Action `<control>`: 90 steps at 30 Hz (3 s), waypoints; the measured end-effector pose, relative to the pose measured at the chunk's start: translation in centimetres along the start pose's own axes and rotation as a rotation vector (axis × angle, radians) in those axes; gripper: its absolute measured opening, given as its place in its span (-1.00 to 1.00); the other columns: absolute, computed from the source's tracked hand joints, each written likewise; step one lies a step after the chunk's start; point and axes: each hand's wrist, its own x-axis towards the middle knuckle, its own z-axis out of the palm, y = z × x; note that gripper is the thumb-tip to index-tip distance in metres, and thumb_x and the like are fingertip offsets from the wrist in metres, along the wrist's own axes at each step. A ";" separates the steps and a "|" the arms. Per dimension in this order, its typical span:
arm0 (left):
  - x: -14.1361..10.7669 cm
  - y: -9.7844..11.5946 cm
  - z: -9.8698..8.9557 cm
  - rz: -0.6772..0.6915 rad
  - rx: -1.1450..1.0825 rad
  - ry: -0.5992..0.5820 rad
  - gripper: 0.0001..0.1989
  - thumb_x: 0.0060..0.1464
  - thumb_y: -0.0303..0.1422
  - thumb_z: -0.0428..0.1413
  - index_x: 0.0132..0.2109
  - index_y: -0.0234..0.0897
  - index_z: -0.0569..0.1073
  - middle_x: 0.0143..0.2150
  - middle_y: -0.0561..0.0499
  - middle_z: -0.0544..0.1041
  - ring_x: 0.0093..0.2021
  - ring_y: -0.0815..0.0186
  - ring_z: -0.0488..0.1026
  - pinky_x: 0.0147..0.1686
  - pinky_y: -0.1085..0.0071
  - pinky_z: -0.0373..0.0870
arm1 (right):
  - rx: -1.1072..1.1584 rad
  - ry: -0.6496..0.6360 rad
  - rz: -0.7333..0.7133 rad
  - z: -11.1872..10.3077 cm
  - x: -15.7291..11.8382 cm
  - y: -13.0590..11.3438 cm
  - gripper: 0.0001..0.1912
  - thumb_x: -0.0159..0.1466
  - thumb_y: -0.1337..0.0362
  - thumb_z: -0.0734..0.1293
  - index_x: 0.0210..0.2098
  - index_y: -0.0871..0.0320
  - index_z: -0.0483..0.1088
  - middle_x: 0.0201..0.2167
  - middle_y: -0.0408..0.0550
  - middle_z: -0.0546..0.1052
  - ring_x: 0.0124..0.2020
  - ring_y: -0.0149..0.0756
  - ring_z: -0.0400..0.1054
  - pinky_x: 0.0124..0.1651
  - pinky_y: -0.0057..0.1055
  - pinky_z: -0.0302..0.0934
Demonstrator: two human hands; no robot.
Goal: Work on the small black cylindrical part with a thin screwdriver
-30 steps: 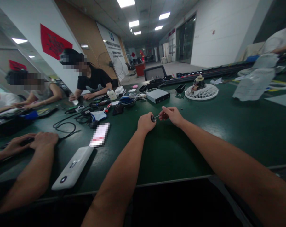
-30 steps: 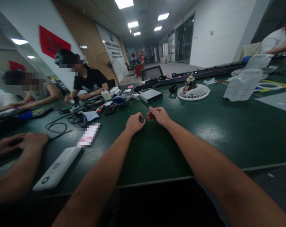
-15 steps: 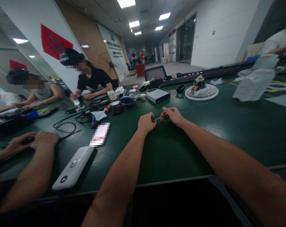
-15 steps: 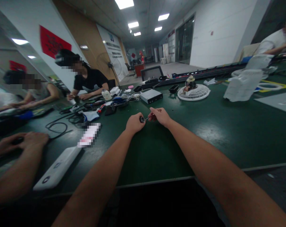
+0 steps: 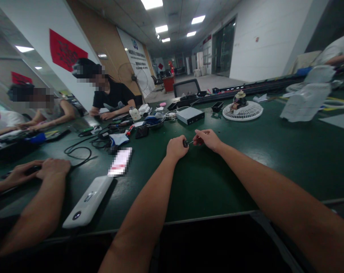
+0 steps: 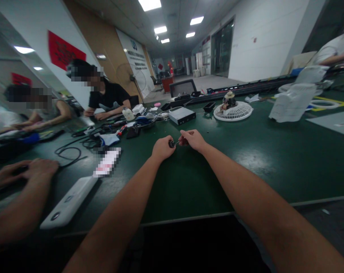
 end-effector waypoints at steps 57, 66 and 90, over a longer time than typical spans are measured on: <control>-0.1 0.3 -0.4 -0.043 -0.029 -0.009 -0.85 0.19 -0.24 0.17 -0.13 -0.17 0.52 -0.19 -0.09 0.64 -0.14 0.14 0.58 -0.12 0.30 0.43 | -0.176 0.021 -0.218 1.5 -1.3 -1.1 -0.47 0.34 -0.14 0.30 -0.45 0.18 0.55 -0.50 0.01 0.61 -0.53 -0.31 0.49 -0.51 -0.43 0.23; 0.0 0.4 -0.1 -0.042 -0.020 -0.005 -0.87 0.19 -0.26 0.17 -0.15 -0.17 0.52 -0.19 -0.09 0.64 -0.14 0.15 0.58 -0.09 0.30 0.43 | -0.195 0.102 -0.211 1.2 -1.0 -0.8 -0.42 0.30 -0.22 0.32 -0.49 0.17 0.50 -0.57 -0.01 0.56 -0.56 -0.33 0.46 -0.53 -0.45 0.27; -0.3 1.0 -0.4 -0.082 -0.017 0.021 -0.83 0.23 -0.18 0.21 -0.17 -0.16 0.46 -0.14 -0.02 0.56 -0.21 0.22 0.52 -0.30 0.35 0.33 | 0.220 0.025 0.053 1.2 -1.2 -0.2 -0.41 0.17 -0.27 0.42 -0.41 0.21 0.52 -0.42 0.10 0.66 -0.54 -0.26 0.53 -0.61 -0.47 0.28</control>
